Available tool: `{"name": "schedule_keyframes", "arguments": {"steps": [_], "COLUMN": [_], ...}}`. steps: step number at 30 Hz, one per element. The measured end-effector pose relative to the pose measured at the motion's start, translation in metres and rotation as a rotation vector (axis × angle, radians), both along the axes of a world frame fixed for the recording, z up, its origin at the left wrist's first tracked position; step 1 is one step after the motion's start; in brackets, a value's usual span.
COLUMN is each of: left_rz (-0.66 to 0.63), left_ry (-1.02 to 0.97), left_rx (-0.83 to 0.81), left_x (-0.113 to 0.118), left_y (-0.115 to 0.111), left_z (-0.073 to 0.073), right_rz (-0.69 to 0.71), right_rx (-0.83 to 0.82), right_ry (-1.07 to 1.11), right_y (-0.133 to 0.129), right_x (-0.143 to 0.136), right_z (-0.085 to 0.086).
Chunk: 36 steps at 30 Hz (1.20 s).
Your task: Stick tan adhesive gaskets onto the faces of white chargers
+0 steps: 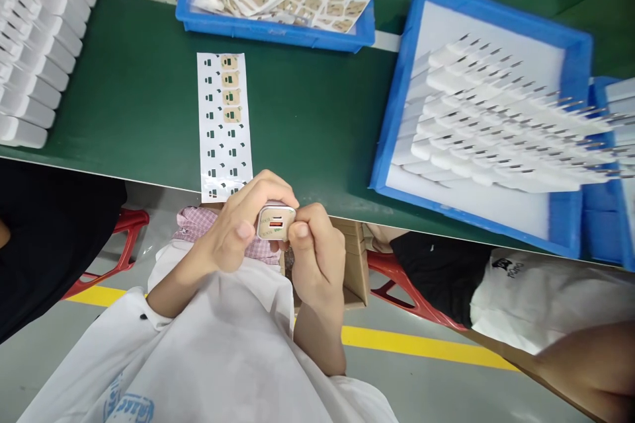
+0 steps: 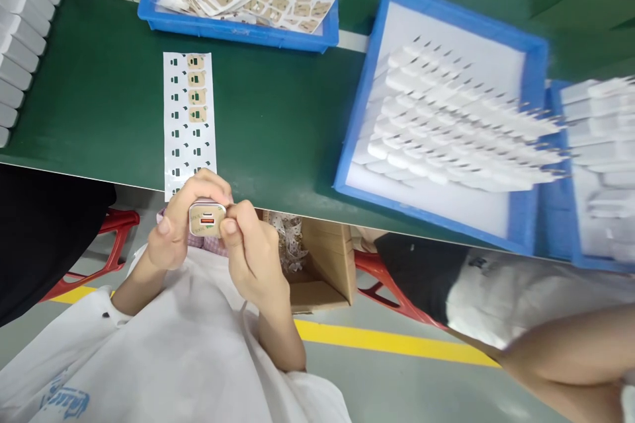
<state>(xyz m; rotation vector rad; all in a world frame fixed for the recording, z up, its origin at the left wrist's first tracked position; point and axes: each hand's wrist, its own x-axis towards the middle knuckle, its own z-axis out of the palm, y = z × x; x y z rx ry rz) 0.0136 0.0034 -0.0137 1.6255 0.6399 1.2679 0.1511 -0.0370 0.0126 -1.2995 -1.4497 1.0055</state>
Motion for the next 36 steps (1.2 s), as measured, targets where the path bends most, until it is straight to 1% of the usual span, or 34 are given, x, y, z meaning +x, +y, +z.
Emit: {"name": "schedule_keyframes", "arguments": {"steps": [3, 6, 8, 11, 13, 17, 19, 23, 26, 28, 32, 34, 36], "left_rz": [0.022, 0.07, 0.094, 0.095, 0.096, 0.146, 0.163, 0.149, 0.129, 0.123, 0.127, 0.094, 0.014], "left_ry": [0.033, 0.079, 0.085, 0.066, 0.07, 0.124, 0.122, 0.144, 0.116, 0.106, 0.111, 0.066, -0.007], "left_rx": [0.035, 0.126, 0.169, 0.179, 0.188, 0.251, 0.262, 0.217, 0.167, 0.133, 0.059, -0.005, -0.107], "left_x": [0.003, 0.006, 0.007, 0.007, 0.007, 0.01, 0.01, 0.008, 0.007, 0.007, 0.007, 0.007, 0.007], "left_y": [0.001, 0.002, 0.003, 0.003, 0.003, 0.003, 0.003, 0.004, 0.004, 0.004, 0.004, 0.004, 0.003], "left_z": [-0.003, -0.003, -0.004, -0.006, -0.008, -0.011, -0.012, -0.012, -0.012, -0.013, -0.014, -0.016, -0.019], "right_rz": [0.008, -0.055, -0.067, -0.008, -0.005, -0.11, -0.102, -0.012, -0.026, -0.06, -0.096, -0.061, -0.005], "right_rx": [-0.01, -0.044, -0.067, -0.102, -0.11, -0.115, -0.135, -0.187, -0.23, -0.194, -0.106, -0.112, -0.124], "right_ry": [-0.013, -0.047, -0.009, 0.115, 0.147, 0.001, 0.008, 0.166, 0.253, 0.21, -0.015, -0.009, 0.056], "right_y": [0.004, 0.005, 0.006, 0.01, 0.013, 0.018, 0.02, 0.025, 0.026, 0.026, 0.023, 0.022, 0.02], "right_x": [0.0, -0.002, -0.002, 0.0, 0.0, -0.005, -0.006, -0.004, -0.004, -0.005, -0.007, -0.004, 0.001], "right_z": [0.003, 0.006, 0.004, -0.002, -0.004, 0.002, 0.004, -0.007, -0.014, -0.014, -0.005, -0.004, -0.005]}}
